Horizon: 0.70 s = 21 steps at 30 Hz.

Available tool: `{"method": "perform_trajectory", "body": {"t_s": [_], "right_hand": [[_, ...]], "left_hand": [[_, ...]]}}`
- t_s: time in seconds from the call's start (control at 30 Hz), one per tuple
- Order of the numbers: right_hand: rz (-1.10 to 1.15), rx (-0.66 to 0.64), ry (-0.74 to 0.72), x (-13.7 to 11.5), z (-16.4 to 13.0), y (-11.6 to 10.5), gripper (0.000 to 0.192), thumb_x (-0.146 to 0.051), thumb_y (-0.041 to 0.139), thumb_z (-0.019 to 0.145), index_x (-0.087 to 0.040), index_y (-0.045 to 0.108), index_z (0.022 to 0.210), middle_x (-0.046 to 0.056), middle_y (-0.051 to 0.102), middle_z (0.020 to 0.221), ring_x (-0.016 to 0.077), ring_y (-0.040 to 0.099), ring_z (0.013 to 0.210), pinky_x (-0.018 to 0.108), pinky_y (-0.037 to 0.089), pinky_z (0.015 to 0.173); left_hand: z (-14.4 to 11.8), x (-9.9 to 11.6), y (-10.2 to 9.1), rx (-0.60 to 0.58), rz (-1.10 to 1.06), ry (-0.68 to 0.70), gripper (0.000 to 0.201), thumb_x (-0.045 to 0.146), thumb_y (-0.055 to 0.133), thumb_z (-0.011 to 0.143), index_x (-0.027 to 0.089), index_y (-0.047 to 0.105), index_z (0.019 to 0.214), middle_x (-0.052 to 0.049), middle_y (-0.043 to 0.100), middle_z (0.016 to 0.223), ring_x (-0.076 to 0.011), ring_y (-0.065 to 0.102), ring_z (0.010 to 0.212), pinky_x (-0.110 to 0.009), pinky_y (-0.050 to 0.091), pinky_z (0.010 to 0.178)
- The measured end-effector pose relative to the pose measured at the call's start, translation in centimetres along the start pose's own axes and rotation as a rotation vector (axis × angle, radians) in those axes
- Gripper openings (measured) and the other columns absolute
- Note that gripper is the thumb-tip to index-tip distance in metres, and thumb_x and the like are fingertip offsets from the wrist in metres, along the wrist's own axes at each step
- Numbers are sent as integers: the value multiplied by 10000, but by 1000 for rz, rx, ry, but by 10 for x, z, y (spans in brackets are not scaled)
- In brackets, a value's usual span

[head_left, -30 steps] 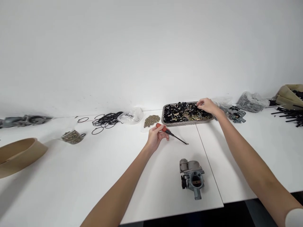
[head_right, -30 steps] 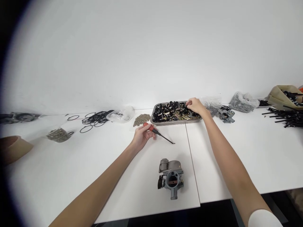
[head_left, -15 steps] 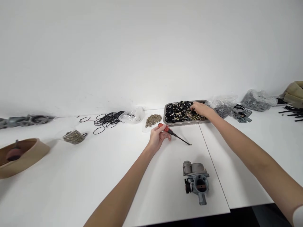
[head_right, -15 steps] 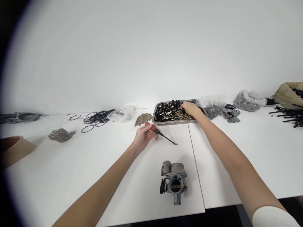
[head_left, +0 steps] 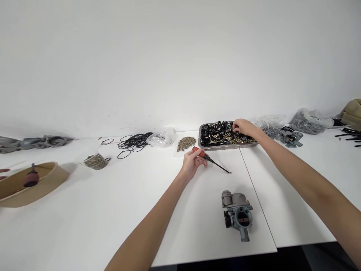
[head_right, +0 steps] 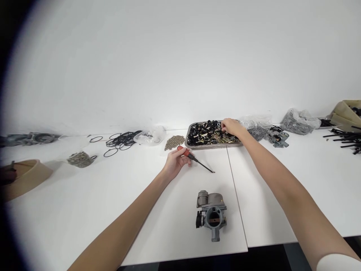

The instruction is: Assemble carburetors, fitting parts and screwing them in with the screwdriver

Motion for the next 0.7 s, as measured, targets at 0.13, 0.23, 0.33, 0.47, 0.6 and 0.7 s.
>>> {"method": "perform_trajectory", "body": {"t_s": [0.13,0.23,0.33,0.47,0.6,0.7], "right_hand": [[230,51,-4,1,-22,-8,167,-223,589,951,-123,719,981,121,748,1024,168,686,885,252,521,770],[347,70,17,-1,-39,-10,155,-240,636,913,-120,734,926,106,763,971,167,691,847,245,523,740],[424,82,49,0,-52,-9,132,-238,683,868,-123,749,872,97,769,935,167,692,823,240,521,733],[470,98,102,11,-59,-3,85,-183,708,821,-118,761,806,96,766,861,168,679,757,252,515,723],[487,165,180,29,-60,2,57,-117,710,793,-101,745,750,116,755,827,188,676,775,285,515,749],[535,202,221,36,-64,1,62,-149,702,815,-102,736,794,110,747,812,189,676,767,298,529,746]], "left_hand": [[1,-1,-1,-2,-7,1,358,352,757,666,96,579,842,-110,694,721,-180,594,452,-319,471,435],[2,-2,-1,0,-1,-4,342,338,748,672,93,583,845,-112,693,726,-182,594,454,-324,472,435],[2,-1,0,2,5,-1,321,325,734,683,89,584,843,-113,690,721,-181,589,446,-327,472,434],[0,-1,1,0,14,5,303,321,722,691,89,586,829,-107,681,698,-180,589,446,-321,473,434],[-1,1,3,-12,16,12,293,316,718,684,87,588,814,-103,680,695,-181,589,440,-315,469,428],[-1,1,3,-5,13,6,286,313,714,682,90,587,809,-101,678,689,-181,588,436,-313,467,424]]}}
Point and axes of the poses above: each hand's wrist, its own z-axis towards the middle knuckle, its own y-axis out of the palm, x = y × z, the point moved 7 cm from there along z, towards the middle knuckle
